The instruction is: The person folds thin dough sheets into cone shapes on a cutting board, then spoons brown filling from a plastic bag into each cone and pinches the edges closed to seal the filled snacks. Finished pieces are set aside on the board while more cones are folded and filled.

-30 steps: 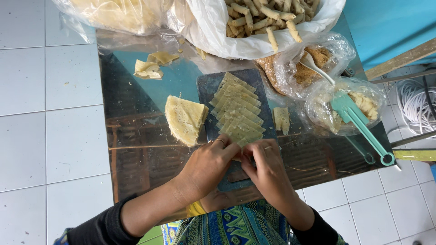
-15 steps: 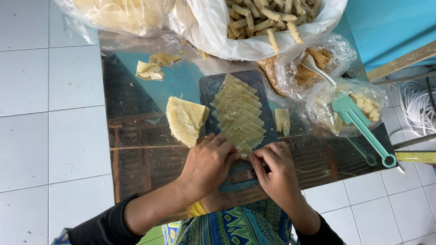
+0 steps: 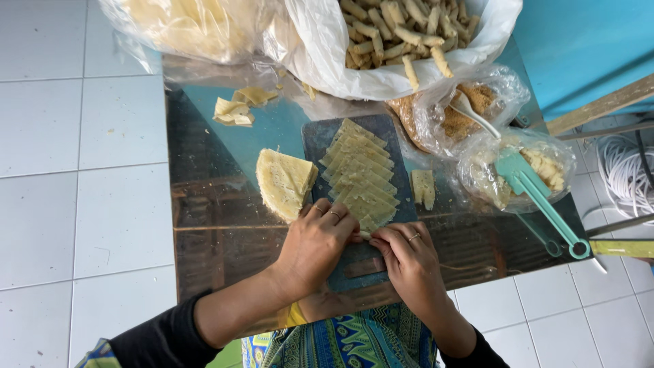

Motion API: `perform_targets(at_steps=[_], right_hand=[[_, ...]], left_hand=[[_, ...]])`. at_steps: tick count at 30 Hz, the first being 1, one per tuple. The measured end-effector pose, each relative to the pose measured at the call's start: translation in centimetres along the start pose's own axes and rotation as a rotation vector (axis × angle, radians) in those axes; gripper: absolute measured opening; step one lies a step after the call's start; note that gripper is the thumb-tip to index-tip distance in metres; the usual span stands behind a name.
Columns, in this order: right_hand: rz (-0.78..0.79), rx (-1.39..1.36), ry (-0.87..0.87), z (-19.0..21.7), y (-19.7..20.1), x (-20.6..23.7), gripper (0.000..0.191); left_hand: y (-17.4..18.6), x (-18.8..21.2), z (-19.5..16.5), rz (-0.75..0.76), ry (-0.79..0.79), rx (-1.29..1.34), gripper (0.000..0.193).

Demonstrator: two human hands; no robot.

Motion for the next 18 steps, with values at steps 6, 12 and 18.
perform_targets(at_steps=[6,12,18], right_hand=[[0.177,-0.126,-0.161,-2.2,-0.4,0.5,0.013],[0.115,-0.134,-0.048,-1.6,0.0,0.4,0.019],[0.314,0.306,0.194,2.9,0.1,1.9,0.061]], left_hand=[[-1.2,0.5,0.4,0.150,0.106,0.126,0.015],[-1.6,0.4,1.1,0.164,0.219,0.221,0.028],[-1.6,0.4,0.4,0.064,0.155,0.170,0.022]])
Point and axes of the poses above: each hand's wrist, its own x-axis away from the middle knuckle, its own y-axis out of the back of the hand, z = x × y, the point moved 8 cm from there along -x, towards the middle knuckle, and after that the axes turned 3 degrees about y, right-handed, at the moved point
